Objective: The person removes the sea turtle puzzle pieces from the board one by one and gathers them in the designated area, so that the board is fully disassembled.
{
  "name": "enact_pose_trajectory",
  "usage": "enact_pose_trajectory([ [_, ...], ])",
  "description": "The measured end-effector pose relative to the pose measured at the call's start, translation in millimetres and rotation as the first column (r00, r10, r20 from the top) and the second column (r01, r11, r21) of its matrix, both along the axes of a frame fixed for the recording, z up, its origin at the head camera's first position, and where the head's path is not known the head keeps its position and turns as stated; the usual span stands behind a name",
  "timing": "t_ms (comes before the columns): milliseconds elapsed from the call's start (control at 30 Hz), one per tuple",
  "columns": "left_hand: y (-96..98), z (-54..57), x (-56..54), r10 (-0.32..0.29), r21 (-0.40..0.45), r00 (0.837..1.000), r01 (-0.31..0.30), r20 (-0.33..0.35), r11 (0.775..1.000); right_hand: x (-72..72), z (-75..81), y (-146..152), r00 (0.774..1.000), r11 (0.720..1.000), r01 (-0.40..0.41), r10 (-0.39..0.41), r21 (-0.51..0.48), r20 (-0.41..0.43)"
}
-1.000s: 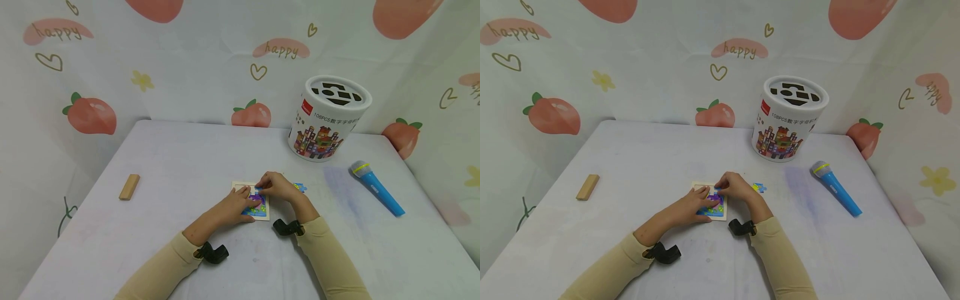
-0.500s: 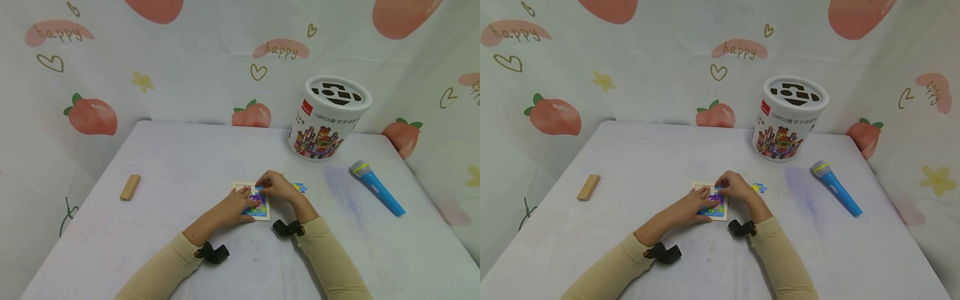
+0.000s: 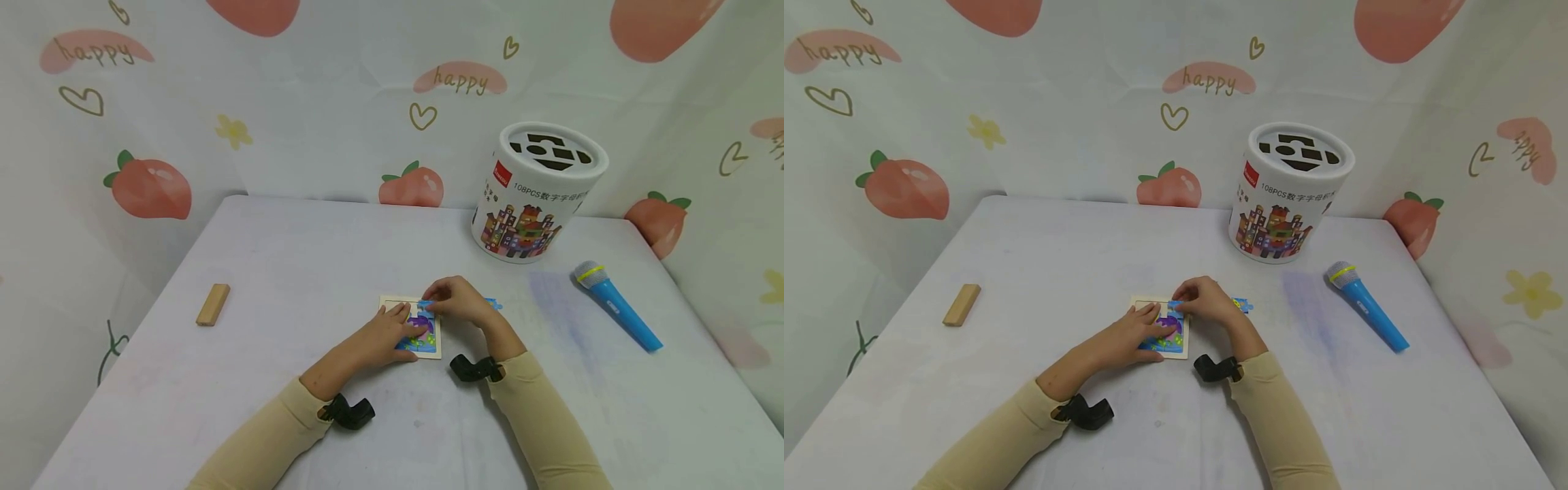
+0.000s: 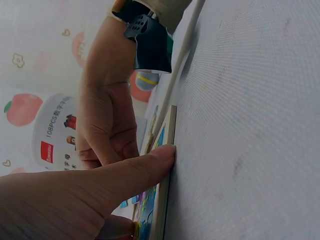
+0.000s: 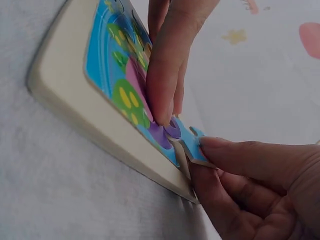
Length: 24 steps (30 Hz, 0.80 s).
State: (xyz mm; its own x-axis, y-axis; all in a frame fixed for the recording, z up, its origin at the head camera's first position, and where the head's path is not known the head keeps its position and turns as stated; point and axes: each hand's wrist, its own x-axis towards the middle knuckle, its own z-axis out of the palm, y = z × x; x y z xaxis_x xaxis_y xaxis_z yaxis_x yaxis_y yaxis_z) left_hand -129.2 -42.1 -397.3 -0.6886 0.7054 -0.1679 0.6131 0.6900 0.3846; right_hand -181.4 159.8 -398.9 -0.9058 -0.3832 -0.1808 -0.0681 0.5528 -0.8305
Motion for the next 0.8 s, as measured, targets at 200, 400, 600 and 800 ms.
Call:
enact_pose_trajectory([
  [200, -0.8, 1.3, 0.3, -0.002, -0.002, 1.000, 0.002, 0.001, 1.000, -2.0, -3.1, 3.1, 0.997, 0.998, 0.033, -0.029, -0.062, 0.064],
  [400, -0.8, 0.5, 0.6, 0.006, 0.009, 1.000, -0.006, 0.013, 1.000, -2.6, -2.2, 14.1, 0.992, 0.994, 0.093, -0.088, -0.056, 0.092],
  [600, -0.9, 0.9, 0.8, 0.016, 0.005, 1.000, -0.017, 0.017, 1.000, -3.1, -0.4, 28.0, 0.992, 0.994, 0.108, -0.105, -0.028, 0.074],
  [800, -0.5, 0.0, 1.0, 0.011, 0.001, 1.000, -0.011, 0.007, 1.000, 0.1, 4.5, 44.3, 0.989, 0.990, 0.140, -0.140, 0.003, 0.053],
])
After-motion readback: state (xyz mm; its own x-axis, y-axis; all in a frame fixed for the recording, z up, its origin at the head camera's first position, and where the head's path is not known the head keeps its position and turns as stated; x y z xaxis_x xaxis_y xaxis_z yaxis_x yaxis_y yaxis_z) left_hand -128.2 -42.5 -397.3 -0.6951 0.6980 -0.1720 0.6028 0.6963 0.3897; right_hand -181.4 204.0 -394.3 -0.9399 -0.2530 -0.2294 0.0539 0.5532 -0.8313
